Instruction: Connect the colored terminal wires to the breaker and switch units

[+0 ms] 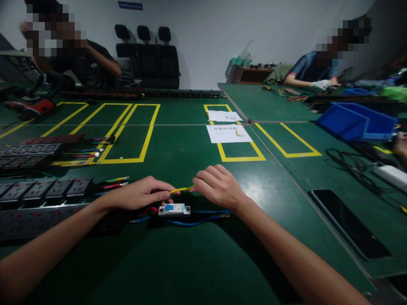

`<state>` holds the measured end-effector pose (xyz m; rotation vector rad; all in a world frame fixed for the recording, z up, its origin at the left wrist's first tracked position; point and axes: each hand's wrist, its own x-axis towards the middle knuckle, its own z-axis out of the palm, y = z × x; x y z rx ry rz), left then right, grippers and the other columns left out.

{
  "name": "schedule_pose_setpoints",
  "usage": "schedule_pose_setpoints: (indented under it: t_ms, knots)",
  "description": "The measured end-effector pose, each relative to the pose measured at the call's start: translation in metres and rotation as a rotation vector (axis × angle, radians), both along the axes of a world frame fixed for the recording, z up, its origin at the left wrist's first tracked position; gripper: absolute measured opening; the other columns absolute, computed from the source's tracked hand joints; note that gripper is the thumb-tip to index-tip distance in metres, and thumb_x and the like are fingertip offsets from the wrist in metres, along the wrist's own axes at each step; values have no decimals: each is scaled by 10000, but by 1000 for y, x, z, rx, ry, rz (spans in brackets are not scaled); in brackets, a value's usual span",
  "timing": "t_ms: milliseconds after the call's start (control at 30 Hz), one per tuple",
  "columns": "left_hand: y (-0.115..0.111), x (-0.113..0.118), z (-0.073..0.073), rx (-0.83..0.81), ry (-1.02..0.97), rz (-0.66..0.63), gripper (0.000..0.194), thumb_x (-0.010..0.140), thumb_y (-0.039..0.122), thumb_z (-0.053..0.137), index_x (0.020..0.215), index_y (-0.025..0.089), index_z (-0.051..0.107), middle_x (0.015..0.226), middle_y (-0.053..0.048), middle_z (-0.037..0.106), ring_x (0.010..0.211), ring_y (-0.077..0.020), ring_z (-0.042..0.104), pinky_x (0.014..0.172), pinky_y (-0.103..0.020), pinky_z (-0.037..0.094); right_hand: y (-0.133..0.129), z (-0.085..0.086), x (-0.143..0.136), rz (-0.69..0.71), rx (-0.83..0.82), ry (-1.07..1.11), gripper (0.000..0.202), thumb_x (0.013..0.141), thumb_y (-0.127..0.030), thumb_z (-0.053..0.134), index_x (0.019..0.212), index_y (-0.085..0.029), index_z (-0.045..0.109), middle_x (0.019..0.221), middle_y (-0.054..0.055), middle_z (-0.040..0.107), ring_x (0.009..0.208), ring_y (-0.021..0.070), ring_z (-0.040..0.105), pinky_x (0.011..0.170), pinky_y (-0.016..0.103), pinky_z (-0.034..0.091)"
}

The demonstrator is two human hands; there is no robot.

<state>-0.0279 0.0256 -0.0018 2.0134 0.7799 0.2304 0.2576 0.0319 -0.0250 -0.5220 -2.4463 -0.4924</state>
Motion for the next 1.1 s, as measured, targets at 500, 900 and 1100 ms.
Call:
schedule_pose_setpoints:
  t_ms: [500,900,1100]
  knots:
    - [-1,5,2,81,31,-30,281,976,249,537,736,151,646,651,25,600,608,-98,528,600,-201,341,-2,0,-8,-56,-28,-15,331,1035,-252,563,717,-186,626,627,1,591,610,155,447,610,328,274]
    - [0,8,0,25,90,71,242,1000,314,517,908,164,684,726,-2,687,651,-126,644,618,-197,433,9,0,1,-110,-343,-92,255,1012,-398,602,1001,-157,683,854,68,694,801,218,618,705,330,416]
    - [0,6,1,45,96,50,271,1009,337,509,877,164,671,719,7,669,631,-114,617,590,-193,416,16,-1,28,-186,-474,95,416,931,-440,710,1221,-170,584,1024,104,683,895,247,636,756,363,503]
